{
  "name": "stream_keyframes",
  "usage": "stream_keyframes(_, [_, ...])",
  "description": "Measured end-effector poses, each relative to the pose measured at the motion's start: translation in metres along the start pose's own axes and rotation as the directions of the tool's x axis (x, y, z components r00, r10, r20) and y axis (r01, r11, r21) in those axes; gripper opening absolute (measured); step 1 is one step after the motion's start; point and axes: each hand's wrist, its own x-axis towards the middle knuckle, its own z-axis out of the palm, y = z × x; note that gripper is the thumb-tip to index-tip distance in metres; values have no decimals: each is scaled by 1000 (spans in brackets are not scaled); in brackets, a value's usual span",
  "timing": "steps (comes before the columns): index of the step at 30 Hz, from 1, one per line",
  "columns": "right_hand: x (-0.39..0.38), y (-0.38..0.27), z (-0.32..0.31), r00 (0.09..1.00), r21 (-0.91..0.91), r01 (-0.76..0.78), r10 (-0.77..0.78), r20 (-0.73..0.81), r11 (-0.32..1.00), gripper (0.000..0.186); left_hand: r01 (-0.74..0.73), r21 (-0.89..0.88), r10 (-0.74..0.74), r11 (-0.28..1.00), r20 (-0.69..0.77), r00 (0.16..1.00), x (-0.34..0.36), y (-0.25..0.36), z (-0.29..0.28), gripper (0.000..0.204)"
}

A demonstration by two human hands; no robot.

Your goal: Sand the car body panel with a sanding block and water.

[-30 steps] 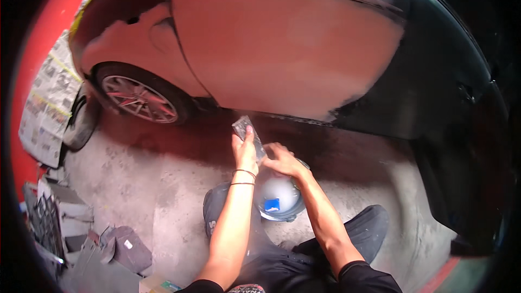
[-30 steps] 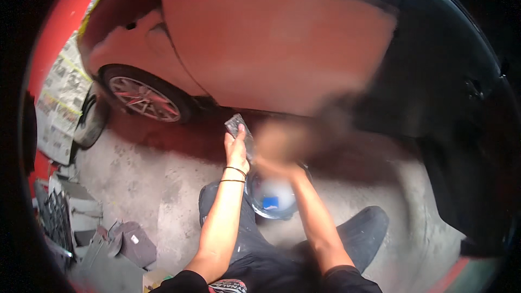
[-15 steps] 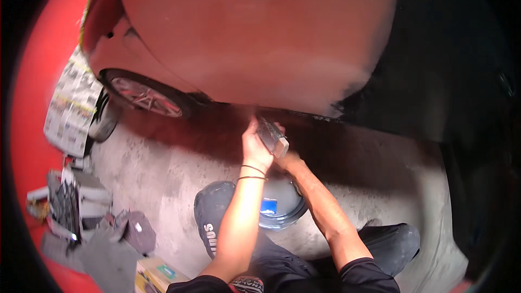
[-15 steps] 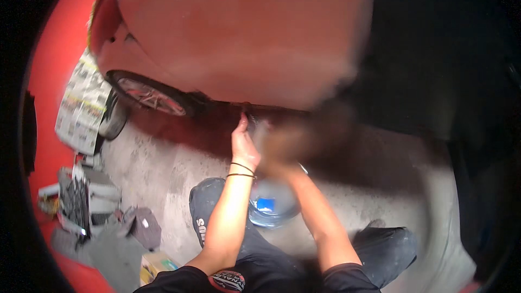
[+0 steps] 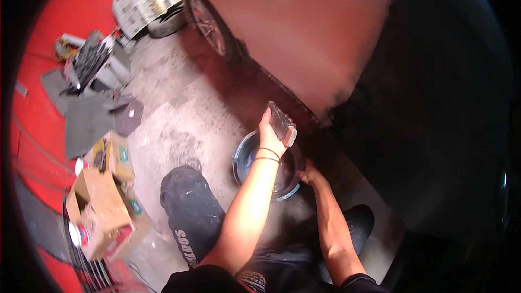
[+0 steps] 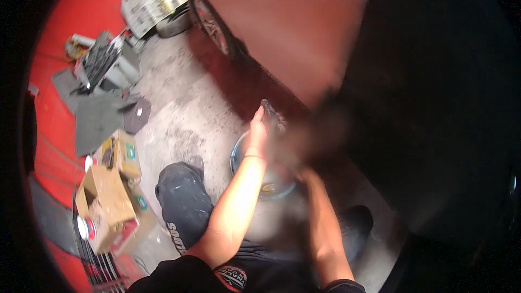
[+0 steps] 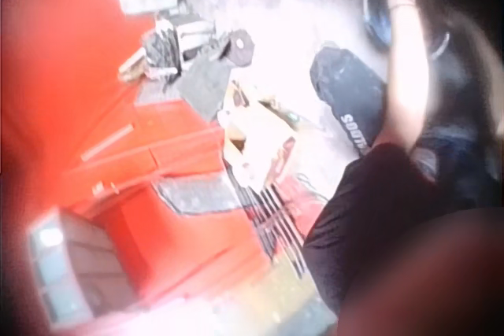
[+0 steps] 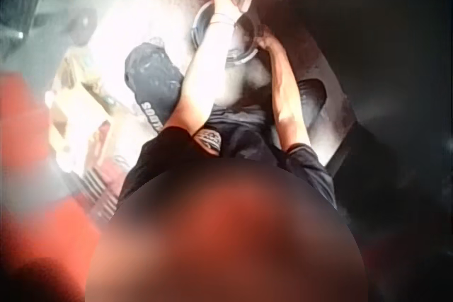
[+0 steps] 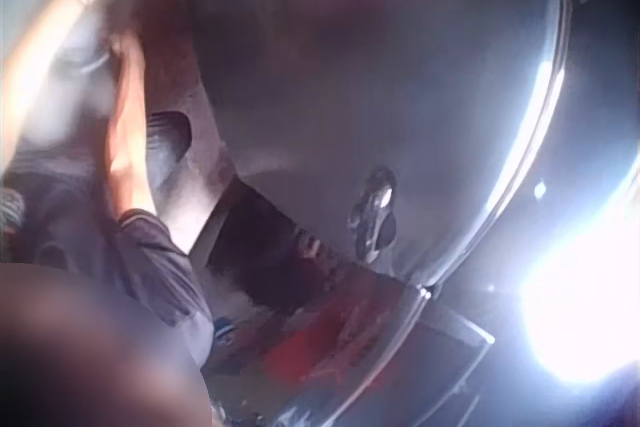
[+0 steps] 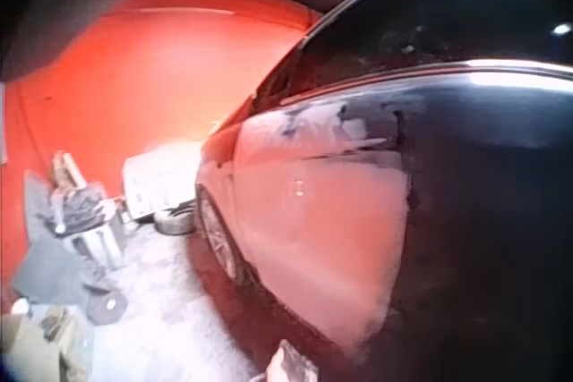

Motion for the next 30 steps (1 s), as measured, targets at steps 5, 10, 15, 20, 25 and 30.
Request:
stream_keyframes(5, [-72,56,-1,993,-7,-118,118,19,993,81,-91,109,118,990,-281,952,-11,7,36,40])
stream_keyframes(10, [-124,89,-14,988,64,-128,121,95,990,56,-148,116,173,982,-246,954,30,43,65,45])
stream_keyframes(15, [-153,-59,-27,917,-351,-174,21,-398,920,36,-168,233,202,958,-129,971,81,69,62,41])
stream_keyframes(20, [-54,-19,60,968,-565,22,125,220,825,26,-82,99,98,992,-175,980,79,82,34,46])
stream_keyframes(25, [3,80,161,921,-839,172,217,323,516,36,-109,-38,95,993,-259,961,87,89,-11,45])
stream_keyframes(30, [23,140,45,946,-591,319,-210,248,741,48,-148,14,148,989,-182,972,122,62,65,45])
